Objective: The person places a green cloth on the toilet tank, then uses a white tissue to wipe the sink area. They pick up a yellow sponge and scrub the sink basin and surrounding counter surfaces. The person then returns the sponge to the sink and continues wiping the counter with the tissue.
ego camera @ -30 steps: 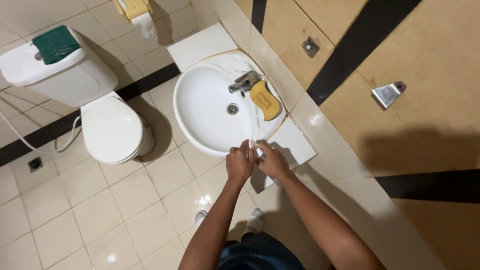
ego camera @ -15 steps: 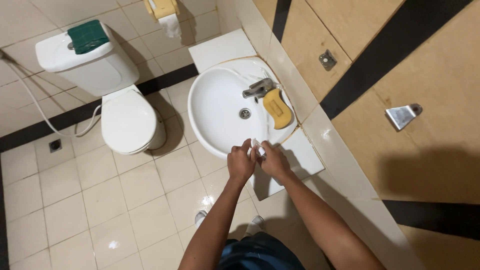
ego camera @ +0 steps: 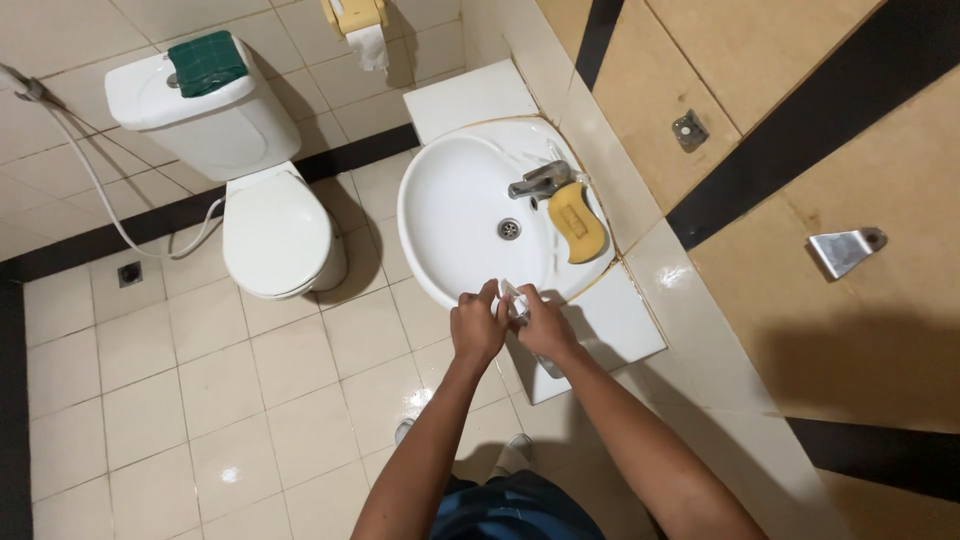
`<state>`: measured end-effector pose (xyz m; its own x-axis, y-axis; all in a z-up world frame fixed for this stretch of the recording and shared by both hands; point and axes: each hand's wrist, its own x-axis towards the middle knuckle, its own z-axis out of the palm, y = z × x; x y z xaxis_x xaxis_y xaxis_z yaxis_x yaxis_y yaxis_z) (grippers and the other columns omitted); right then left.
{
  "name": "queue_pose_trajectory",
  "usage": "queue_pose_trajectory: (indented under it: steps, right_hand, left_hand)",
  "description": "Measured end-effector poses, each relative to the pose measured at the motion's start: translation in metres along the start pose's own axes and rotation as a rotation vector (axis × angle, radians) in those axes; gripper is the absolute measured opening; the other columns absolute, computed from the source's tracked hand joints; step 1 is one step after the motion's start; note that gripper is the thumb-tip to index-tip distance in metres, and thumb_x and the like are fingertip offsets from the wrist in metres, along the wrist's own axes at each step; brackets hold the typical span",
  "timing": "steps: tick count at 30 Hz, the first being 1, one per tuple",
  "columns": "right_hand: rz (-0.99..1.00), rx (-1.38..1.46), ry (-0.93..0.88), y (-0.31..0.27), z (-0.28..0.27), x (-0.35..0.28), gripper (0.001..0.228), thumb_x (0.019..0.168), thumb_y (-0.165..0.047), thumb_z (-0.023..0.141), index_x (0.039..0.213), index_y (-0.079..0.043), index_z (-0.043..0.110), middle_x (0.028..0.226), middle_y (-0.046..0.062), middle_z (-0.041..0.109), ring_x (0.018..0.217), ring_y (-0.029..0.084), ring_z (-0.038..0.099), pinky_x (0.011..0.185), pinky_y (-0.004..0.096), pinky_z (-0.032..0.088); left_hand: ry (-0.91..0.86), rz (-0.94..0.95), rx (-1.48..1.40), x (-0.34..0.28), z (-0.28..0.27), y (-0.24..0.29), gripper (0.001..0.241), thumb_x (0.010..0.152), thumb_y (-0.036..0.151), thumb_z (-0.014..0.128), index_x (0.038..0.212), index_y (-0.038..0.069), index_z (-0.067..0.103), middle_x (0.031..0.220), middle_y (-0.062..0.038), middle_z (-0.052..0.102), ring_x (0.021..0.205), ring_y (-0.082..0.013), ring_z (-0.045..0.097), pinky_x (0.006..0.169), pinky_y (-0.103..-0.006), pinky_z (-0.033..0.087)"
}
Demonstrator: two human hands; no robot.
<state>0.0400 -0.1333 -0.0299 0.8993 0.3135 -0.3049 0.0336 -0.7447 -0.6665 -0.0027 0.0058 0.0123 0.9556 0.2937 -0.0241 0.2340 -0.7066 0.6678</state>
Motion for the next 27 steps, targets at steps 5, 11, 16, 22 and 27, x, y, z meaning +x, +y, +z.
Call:
queue_pose_trajectory:
  steps: [5, 11, 16, 22, 27]
  right_hand:
    - [-0.002, -0.125, 0.018, -0.013, 0.011, 0.003, 0.039, 0.089, -0.032, 0.072, 0.121, -0.017, 0.054, 0.093, 0.019, 0.074, 0.093, 0.043, 0.071, 0.076, 0.053, 0.055]
    - [-0.004, -0.082, 0.084, -0.04, 0.031, 0.007, 0.039, 0.088, -0.031, 0.073, 0.119, -0.017, 0.056, 0.088, 0.02, 0.074, 0.089, 0.044, 0.072, 0.073, 0.053, 0.056]
    - [-0.01, -0.012, 0.069, -0.067, 0.055, 0.013, 0.057, 0.084, -0.029, 0.073, 0.133, -0.02, 0.046, 0.082, 0.021, 0.073, 0.082, 0.046, 0.072, 0.071, 0.056, 0.055]
    - [0.035, -0.005, 0.077, -0.085, 0.097, 0.029, 0.048, 0.091, -0.03, 0.07, 0.131, -0.017, 0.048, 0.084, 0.021, 0.074, 0.085, 0.045, 0.073, 0.073, 0.056, 0.055]
    - [0.103, -0.06, 0.052, -0.129, 0.108, 0.032, 0.05, 0.082, -0.024, 0.073, 0.129, -0.024, 0.056, 0.088, 0.018, 0.074, 0.087, 0.042, 0.073, 0.076, 0.054, 0.057]
  left_hand:
    - [-0.003, 0.033, 0.015, 0.003, 0.0, -0.022, 0.036, 0.095, 0.03, 0.069, 0.123, 0.007, 0.072, 0.078, -0.02, 0.074, 0.081, -0.0364, 0.07, 0.073, -0.0483, 0.058]
    - [0.021, 0.082, 0.006, 0.014, -0.012, -0.053, 0.038, 0.095, 0.029, 0.069, 0.124, 0.006, 0.072, 0.079, -0.02, 0.074, 0.082, -0.0364, 0.07, 0.074, -0.0485, 0.058]
    - [0.001, 0.079, 0.006, 0.025, -0.036, -0.078, 0.038, 0.093, 0.028, 0.069, 0.124, 0.005, 0.071, 0.08, -0.019, 0.074, 0.084, -0.0368, 0.069, 0.075, -0.0484, 0.057]
    - [-0.011, 0.131, 0.036, 0.034, -0.066, -0.114, 0.037, 0.093, 0.028, 0.069, 0.122, 0.004, 0.072, 0.08, -0.02, 0.074, 0.085, -0.0369, 0.069, 0.074, -0.0497, 0.057]
    - [-0.031, 0.112, -0.006, 0.04, -0.093, -0.141, 0.036, 0.096, 0.031, 0.068, 0.121, 0.005, 0.072, 0.081, -0.021, 0.074, 0.084, -0.0376, 0.069, 0.076, -0.0498, 0.057]
